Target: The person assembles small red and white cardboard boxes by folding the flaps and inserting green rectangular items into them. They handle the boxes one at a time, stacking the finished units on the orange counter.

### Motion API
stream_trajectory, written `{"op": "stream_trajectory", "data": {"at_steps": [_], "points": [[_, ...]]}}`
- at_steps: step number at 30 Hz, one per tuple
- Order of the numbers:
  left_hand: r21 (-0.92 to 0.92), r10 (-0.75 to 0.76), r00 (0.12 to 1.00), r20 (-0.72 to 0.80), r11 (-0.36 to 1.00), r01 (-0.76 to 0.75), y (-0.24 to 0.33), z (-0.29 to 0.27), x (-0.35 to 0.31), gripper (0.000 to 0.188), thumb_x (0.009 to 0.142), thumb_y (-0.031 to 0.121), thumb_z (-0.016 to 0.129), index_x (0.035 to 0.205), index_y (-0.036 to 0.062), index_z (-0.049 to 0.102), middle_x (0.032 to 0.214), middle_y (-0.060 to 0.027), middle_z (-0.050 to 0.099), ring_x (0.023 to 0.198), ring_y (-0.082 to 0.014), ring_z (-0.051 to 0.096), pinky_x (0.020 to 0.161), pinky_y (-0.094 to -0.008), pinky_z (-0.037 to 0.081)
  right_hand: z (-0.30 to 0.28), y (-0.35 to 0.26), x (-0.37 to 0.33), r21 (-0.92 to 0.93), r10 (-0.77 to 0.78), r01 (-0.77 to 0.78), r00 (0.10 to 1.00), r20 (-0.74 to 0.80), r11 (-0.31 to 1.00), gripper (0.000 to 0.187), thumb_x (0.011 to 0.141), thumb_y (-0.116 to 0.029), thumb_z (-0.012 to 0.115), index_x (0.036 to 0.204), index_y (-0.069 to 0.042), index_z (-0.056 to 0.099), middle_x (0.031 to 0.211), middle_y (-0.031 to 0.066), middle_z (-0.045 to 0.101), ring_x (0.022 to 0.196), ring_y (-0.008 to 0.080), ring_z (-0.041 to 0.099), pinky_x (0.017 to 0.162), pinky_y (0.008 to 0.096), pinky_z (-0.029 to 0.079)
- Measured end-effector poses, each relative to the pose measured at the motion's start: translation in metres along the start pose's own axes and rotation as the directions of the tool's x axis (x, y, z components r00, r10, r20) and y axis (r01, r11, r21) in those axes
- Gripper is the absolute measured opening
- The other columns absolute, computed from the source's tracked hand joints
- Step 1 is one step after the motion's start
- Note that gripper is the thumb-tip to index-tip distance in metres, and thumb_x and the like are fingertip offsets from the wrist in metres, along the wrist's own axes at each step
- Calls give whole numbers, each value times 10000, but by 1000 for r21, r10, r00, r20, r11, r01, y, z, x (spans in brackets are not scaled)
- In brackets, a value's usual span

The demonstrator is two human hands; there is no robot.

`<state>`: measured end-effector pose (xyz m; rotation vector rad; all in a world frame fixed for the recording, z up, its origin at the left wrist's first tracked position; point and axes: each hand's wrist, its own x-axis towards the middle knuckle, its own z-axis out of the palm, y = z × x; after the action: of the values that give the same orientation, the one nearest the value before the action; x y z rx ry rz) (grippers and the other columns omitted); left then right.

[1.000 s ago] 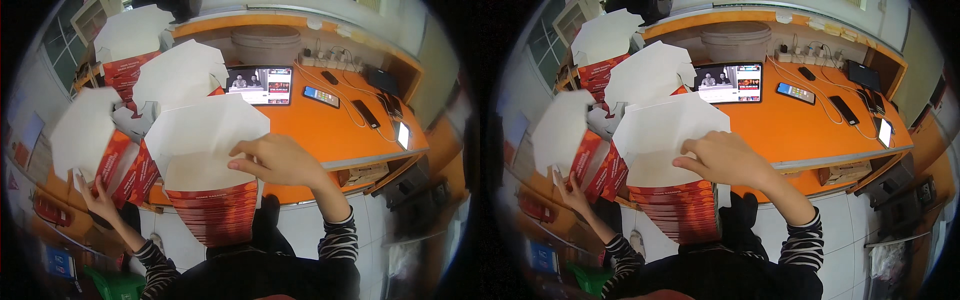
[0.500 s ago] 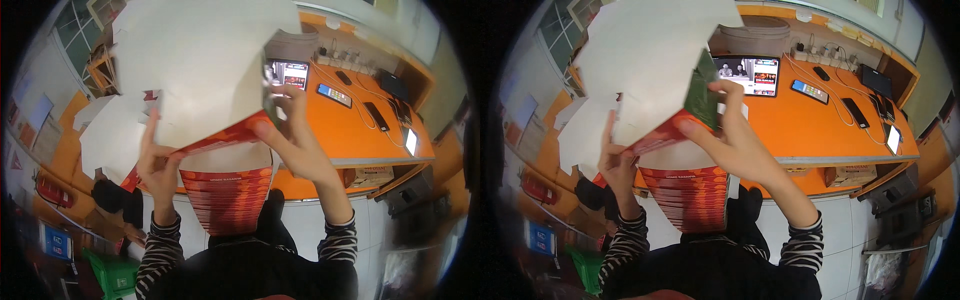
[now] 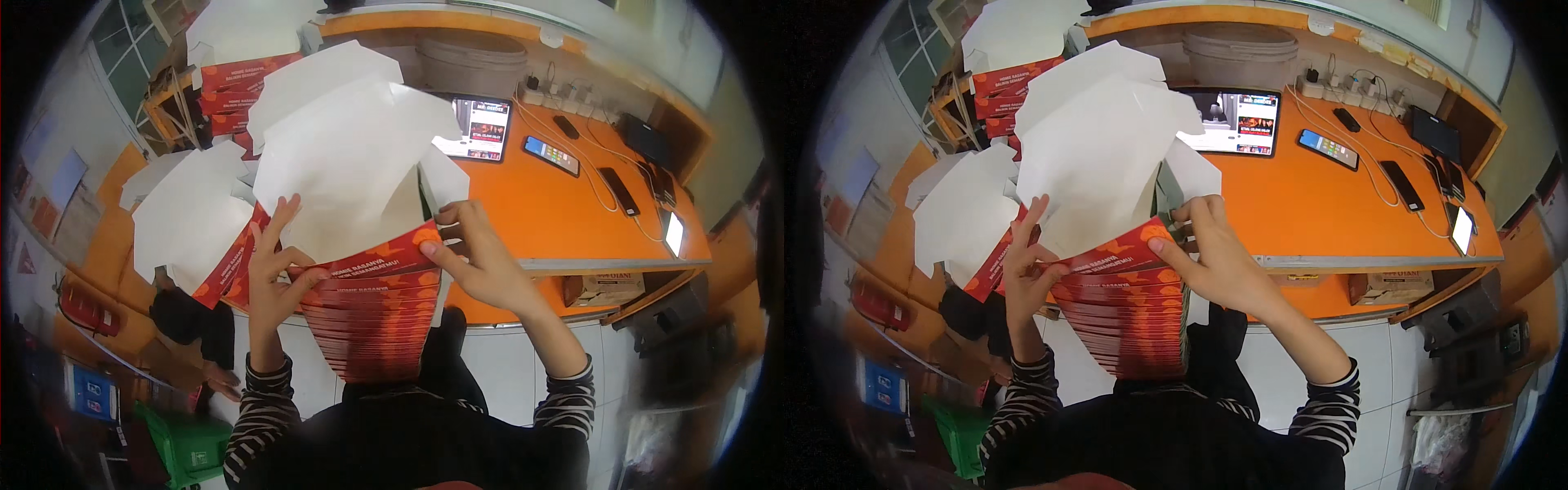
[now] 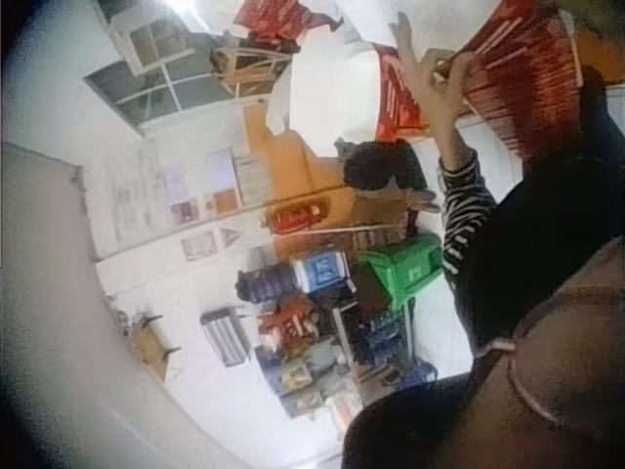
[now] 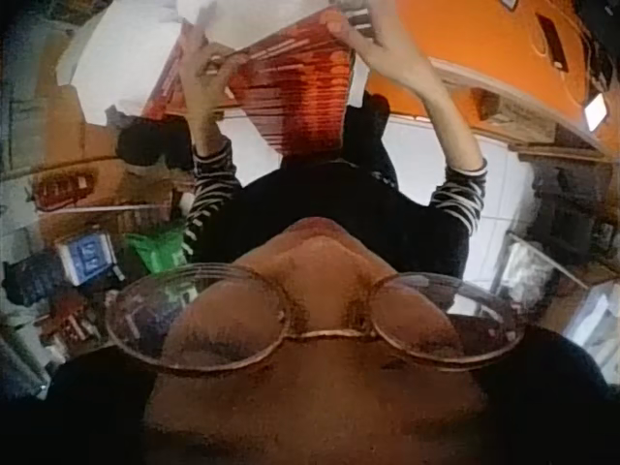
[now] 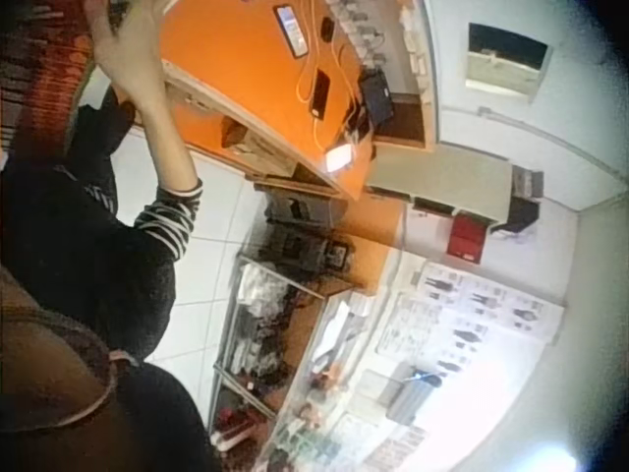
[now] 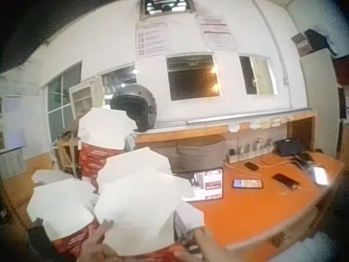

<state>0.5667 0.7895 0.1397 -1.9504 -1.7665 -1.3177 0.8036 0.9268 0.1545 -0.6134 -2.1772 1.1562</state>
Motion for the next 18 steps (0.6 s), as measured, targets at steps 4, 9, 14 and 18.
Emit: {"op": "stream_trajectory", "data": {"at_steps": [4, 9, 14, 18], "points": [[-264, 60, 980, -191, 958, -110, -35, 19, -8, 208, 638, 174, 749, 623, 76, 566, 1329, -214, 404, 1295, -383, 282, 1038, -568, 102, 0, 9, 6, -105, -179, 183, 983, 40, 978, 292, 857, -230, 567, 936, 32, 464, 905, 180, 479, 791, 322, 563, 713, 374, 469], [-385, 50, 947, -319, 906, -178, -42, 33, -5, 138, 672, 104, 696, 653, 54, 569, 1305, -253, 402, 1258, -395, 335, 1034, -515, 209, -9, 4, 10, -335, -188, 218, 975, 121, 917, 196, 806, -159, 611, 823, 15, 524, 790, 148, 553, 746, 310, 571, 670, 368, 457], [-420, -26, 951, -307, 901, -111, -39, 36, -6, 102, 660, 37, 672, 662, 31, 570, 1298, -240, 405, 1235, -377, 373, 1022, -491, 259, -14, 2, 11, -404, -182, 245, 965, 190, 881, 152, 767, -122, 621, 776, 18, 562, 775, 148, 564, 749, 335, 545, 662, 401, 425], [-426, -59, 960, -274, 902, -66, -38, 36, -10, 109, 647, 26, 674, 658, 32, 565, 1285, -228, 423, 1219, -365, 397, 1014, -487, 277, -17, 6, 12, -433, -186, 291, 945, 270, 853, 161, 786, -151, 622, 799, 8, 601, 777, 129, 567, 730, 321, 547, 650, 410, 415]]}}
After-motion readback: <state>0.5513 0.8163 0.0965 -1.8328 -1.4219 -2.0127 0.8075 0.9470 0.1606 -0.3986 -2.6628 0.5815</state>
